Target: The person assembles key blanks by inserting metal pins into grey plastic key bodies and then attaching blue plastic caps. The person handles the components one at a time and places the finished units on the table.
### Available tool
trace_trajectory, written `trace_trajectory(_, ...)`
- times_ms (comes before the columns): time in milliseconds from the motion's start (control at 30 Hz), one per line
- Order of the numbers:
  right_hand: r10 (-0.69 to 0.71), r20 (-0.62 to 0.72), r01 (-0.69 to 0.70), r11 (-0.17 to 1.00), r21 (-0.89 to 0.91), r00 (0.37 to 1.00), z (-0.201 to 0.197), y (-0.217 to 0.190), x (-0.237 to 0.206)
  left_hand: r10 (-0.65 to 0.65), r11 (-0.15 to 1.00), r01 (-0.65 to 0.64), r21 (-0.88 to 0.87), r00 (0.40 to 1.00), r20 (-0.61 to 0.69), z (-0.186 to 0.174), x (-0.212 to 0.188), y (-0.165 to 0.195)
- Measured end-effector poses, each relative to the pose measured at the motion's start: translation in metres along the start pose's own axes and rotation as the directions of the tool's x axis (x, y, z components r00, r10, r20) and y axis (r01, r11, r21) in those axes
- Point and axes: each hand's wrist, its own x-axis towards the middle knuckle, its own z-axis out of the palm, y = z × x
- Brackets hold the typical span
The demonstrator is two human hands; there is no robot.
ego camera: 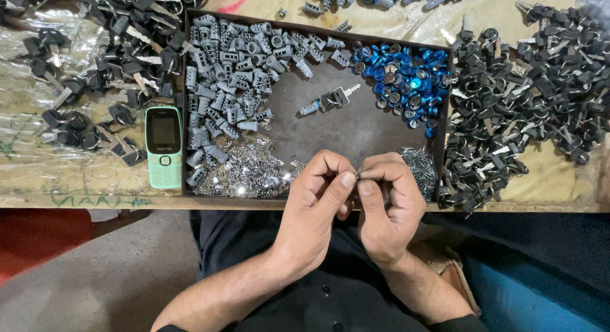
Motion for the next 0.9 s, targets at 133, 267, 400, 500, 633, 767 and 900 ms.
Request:
trace_trajectory(133, -0.007, -0.019, 0.007, 1.0, 0.011, 1.0, 0.0, 0.0, 0.001, -0.003, 1.0, 0.002, -0.02, 1.0, -0.007, 0.002, 0.0, -0.001)
trace_trajectory(267, -0.018, -0.023, 0.02, 0.997, 0.072, 1.0, -0.005, 0.001, 0.002, -0.009, 1.0, 0.009, -0.008, 1.0, 0.014, 0.004, 0.001, -0.001)
trace_trajectory(400, -0.008, -0.04, 0.01, 0.998, 0.058, 0.999, -0.008, 0.001, 0.003, -0.033, 0.999, 0.034, -0.024, 0.999, 0.028, 0.004, 0.003, -0.001)
trace_trajectory(500, 0.014, -0.059, -0.01, 0.997, 0.08, 0.998, -0.008, 0.001, 0.005, -0.036, 0.998, 0.037, -0.049, 0.999, 0.033, 0.005, 0.005, -0.002)
trace_trajectory(633, 0.063, -0.056, -0.056, 0.991, 0.124, 0.996, -0.009, 0.0, 0.006, -0.059, 0.995, 0.061, -0.077, 0.998, 0.029, 0.003, 0.007, -0.002)
trace_trajectory(767, 0.066, -0.116, -0.079, 0.99, -0.118, 0.991, -0.032, 0.002, 0.02, -0.081, 0.99, 0.08, -0.119, 0.997, -0.006, -0.006, 0.007, 0.003)
trace_trajectory(900, 0.057, -0.146, -0.128, 0.829, -0.545, 0.988, -0.075, 0.0, 0.03, -0.051, 0.996, 0.045, -0.073, 0.995, -0.086, -0.023, 0.008, 0.009)
